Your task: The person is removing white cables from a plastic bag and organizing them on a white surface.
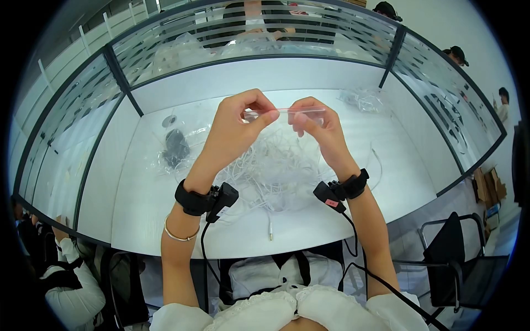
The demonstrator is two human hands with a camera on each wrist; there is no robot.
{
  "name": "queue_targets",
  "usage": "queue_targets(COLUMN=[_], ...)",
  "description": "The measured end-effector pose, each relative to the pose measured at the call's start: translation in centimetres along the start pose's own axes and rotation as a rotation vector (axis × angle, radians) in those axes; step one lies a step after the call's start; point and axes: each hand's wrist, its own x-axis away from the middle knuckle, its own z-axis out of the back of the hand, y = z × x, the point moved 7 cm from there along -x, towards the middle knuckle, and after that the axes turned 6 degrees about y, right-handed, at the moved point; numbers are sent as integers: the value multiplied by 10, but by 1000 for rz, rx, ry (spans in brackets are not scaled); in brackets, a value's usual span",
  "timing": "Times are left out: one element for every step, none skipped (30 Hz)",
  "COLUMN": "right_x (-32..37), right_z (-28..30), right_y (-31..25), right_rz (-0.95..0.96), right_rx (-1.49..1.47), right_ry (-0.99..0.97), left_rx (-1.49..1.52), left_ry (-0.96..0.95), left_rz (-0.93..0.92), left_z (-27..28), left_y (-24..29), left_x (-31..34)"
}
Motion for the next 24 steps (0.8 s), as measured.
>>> queue_targets(right_x=[0, 1, 0, -1, -1, -1, -1, -2, -2, -2, -2, -3, -3, -2, -2, -3, -4, -4, -5, -5, -6, -7, -7, -7], right_z=[-1, -1, 1, 4, 6, 8, 9, 11, 13, 15, 17, 16, 15, 15, 14, 14, 13, 15, 16, 18, 21, 22, 23, 24], right_y=[0, 0, 0, 1, 1, 1, 1, 0, 0, 1, 0, 0, -1, -1, 1, 2, 2, 1, 0, 0, 2, 3, 3, 3], right_rz=[-7, -14, 2, 18, 34, 52, 70, 88, 92, 97, 104, 93, 81, 67, 54, 44, 35, 40, 43, 46, 41, 46, 52, 58], right_rx=[18, 35, 62, 89, 117, 108, 99, 90, 96, 102, 108, 110, 112, 115, 87, 59, 30, 27, 23, 19, 39, 39, 39, 40], right_ry=[-4, -8, 4, 16, 26, 52, 78, 103, 122, 142, 163, 155, 150, 146, 118, 89, 58, 78, 98, 118, 138, 140, 144, 149], left_rx=[13, 26, 28, 31, 34, 30, 27, 25, 45, 65, 84, 74, 64, 56, 55, 55, 53, 64, 74, 84, 89, 80, 71, 62], left_ry=[-8, -17, -33, -48, -62, -53, -44, -35, -25, -16, -9, -6, -6, -7, 0, 8, 17, 35, 53, 72, 80, 73, 63, 53], left_rz=[2, 4, 5, 6, 6, 33, 59, 86, 83, 80, 74, 82, 90, 100, 92, 81, 70, 66, 64, 63, 90, 114, 138, 161], left_z=[0, -1, -2, -3, -3, -3, -3, -2, -1, 1, 2, 4, 4, 4, 5, 5, 7, 9, 12, 14, 16, 18, 18, 18], left_y=[0, 0, 0, -1, -2, -3, -3, -5, -6, -9, -11, -10, -9, -9, -9, -9, -10, -11, -14, -17, -21, -24, -27, -29], left_x=[0, 0, 0, 0, 0, -1, -1, -2, -2, -3, -4, -4, -3, -3, -3, -3, -3, -5, -6, -7, -8, -8, -8, -8])
